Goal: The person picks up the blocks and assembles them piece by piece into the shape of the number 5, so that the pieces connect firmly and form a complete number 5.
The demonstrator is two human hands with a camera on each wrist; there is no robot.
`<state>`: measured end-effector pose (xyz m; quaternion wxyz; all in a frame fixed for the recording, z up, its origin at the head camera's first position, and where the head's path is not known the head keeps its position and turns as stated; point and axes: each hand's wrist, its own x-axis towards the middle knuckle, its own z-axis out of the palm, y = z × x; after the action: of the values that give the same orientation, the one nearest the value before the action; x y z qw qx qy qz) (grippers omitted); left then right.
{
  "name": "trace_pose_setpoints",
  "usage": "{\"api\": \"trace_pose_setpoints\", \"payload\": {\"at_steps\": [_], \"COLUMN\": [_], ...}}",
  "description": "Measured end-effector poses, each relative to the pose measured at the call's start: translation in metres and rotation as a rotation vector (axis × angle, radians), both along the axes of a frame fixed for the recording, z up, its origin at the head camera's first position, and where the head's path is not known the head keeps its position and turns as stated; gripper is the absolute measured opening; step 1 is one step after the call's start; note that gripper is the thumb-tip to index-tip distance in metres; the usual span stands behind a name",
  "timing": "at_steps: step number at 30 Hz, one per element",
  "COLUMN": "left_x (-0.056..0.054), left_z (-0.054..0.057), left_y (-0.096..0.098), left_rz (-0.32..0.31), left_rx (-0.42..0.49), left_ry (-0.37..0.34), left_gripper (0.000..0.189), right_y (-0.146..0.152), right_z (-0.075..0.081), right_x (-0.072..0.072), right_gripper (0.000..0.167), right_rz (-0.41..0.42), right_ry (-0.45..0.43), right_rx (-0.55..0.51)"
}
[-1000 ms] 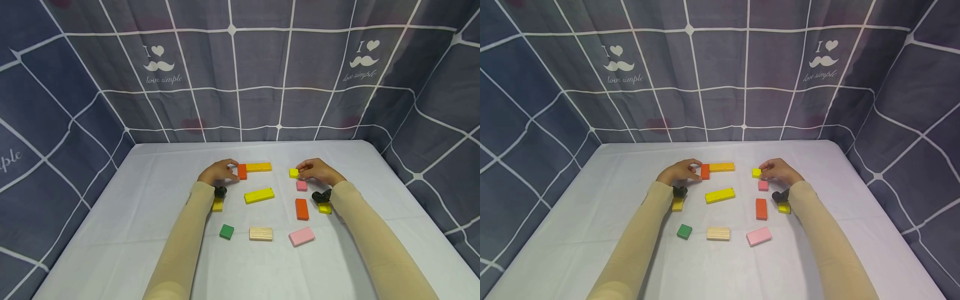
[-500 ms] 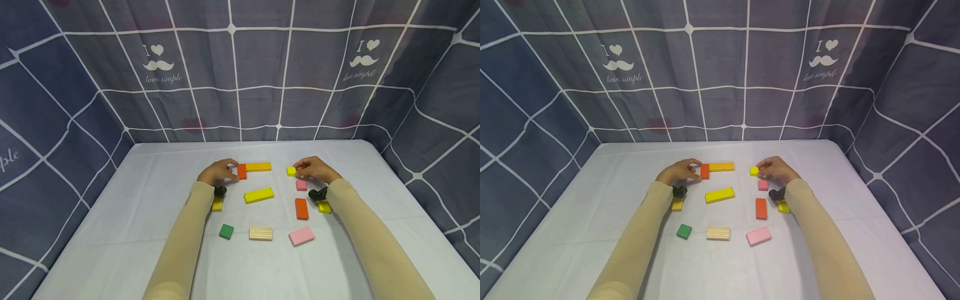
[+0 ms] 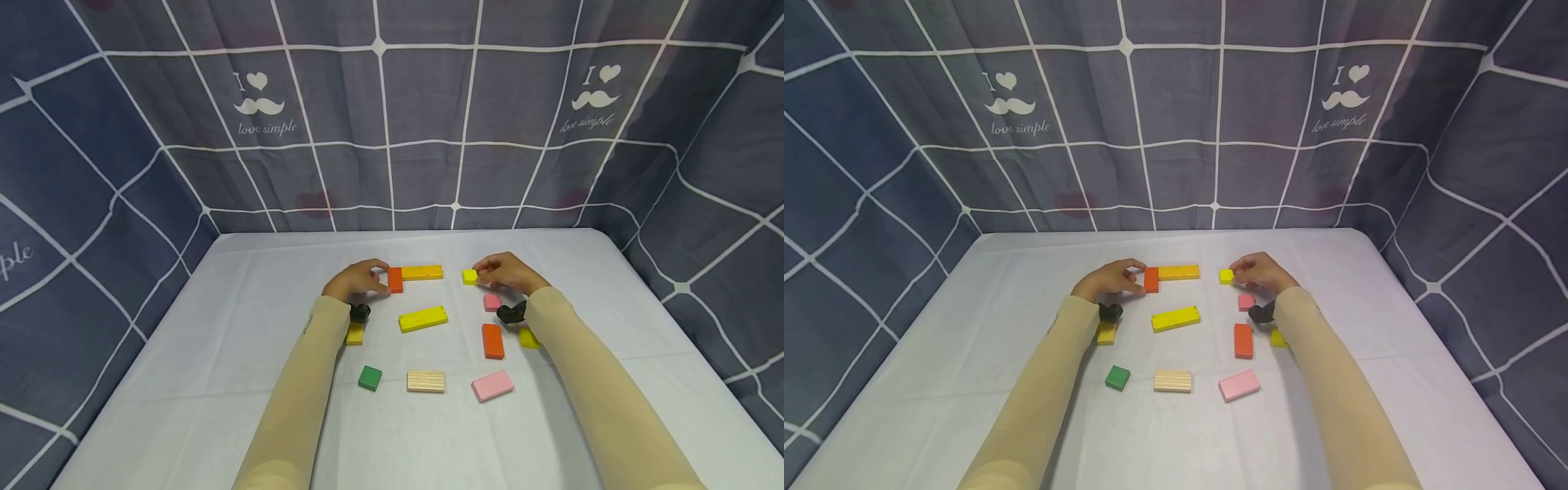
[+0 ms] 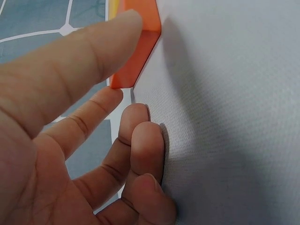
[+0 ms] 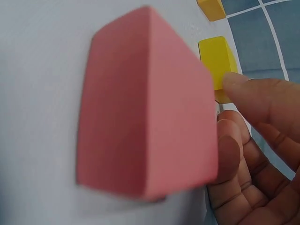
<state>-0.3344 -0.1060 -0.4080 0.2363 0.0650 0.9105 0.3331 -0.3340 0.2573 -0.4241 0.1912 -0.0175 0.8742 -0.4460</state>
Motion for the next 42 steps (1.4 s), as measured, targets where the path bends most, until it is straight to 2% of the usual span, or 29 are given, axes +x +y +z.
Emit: {"api": "trace_pose_setpoints", "payload": {"at_steps": [12,20,28,42], "left_x": [-0.001,-0.002,-0.001,0.005], "left_z": [-0.001,-0.002,-0.002,0.004], "left_y": [-0.001,0.001,-0.001,0.002], "left_rz": [-0.004,0.012,0.014,0.044], "left_rx": [-0.011,-0.031,0.016,0.018], "left_ry": [0.000,-0.003,-0.002,-0.024], "left_gripper": [0.067,0.067,0.066,0.066], "right_y": [-0.014,-0.025,-0.031,-0.042], "right_z": [-0.005,-0.002,-0.003,-0.002], "right_x": [-0.012,-0.011,-0.012,-0.013], "right_gripper": [0.041,0.042,0.041,0.039], "right_rz": [0.016,0.012,-0.010,0.007], "right_ry": [0.033,0.042,0.048,0.095], "right_rx": [-0.034,-0.022,-0.016,0.029]}}
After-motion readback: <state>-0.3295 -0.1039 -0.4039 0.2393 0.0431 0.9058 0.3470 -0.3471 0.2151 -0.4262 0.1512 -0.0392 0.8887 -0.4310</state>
